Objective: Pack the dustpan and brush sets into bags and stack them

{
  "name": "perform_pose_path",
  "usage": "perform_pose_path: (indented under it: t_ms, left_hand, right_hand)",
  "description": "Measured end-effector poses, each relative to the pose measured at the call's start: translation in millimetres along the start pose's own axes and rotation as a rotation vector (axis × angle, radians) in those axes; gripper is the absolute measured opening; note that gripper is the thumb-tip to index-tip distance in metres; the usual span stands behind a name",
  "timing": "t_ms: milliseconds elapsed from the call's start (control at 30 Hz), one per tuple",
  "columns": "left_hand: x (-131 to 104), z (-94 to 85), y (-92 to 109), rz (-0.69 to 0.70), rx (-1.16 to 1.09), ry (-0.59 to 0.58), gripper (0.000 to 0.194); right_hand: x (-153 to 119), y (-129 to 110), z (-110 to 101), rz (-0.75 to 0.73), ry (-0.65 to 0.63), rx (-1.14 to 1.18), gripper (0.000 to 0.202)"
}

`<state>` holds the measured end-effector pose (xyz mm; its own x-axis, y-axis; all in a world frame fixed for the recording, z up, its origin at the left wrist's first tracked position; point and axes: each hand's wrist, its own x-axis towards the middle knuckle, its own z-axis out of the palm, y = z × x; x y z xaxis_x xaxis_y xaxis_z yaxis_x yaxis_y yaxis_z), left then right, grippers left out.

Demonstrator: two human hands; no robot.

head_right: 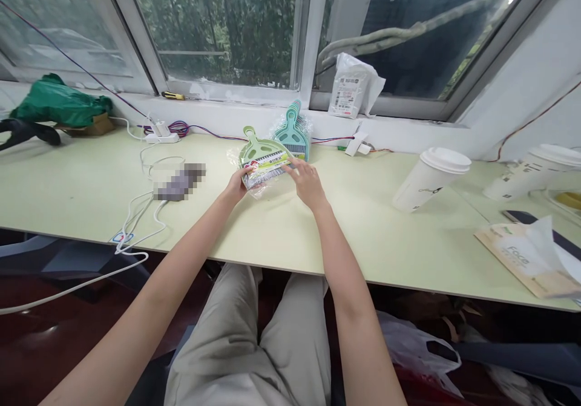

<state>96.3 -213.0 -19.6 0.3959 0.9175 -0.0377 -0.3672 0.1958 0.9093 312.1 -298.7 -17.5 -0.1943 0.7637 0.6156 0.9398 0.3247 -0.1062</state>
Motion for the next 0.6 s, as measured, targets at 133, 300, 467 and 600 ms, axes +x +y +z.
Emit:
perform_pose_path:
  t_ms: [133, 300, 467, 600]
  left_hand:
    - [1.6, -6.7, 0.2, -0.056, 0.018, 0.013, 0.047]
    - [8.7, -20.2, -3.8, -0.168, 0.045, -0.044, 0.047]
    - [11.1, -28.4, -4.4, -0.241, -0.011, -0.145, 0.046]
    - [9.3, -30.8, -2.1, -0.263, 0.021, -0.132, 0.047]
  right_hand:
    - [2.5, -3.6, 4.5, -0.044, -0.020, 0.063, 0.066]
    - [1.4, 10.2, 15.4, 0.032, -0.008, 0.304, 0.037]
    - [0.1, 18.5, 25.7, 0.095, 0.003, 0.364, 0.025]
    - [0.8, 22.6, 34.3, 0.170, 0.019, 0.414, 0.020]
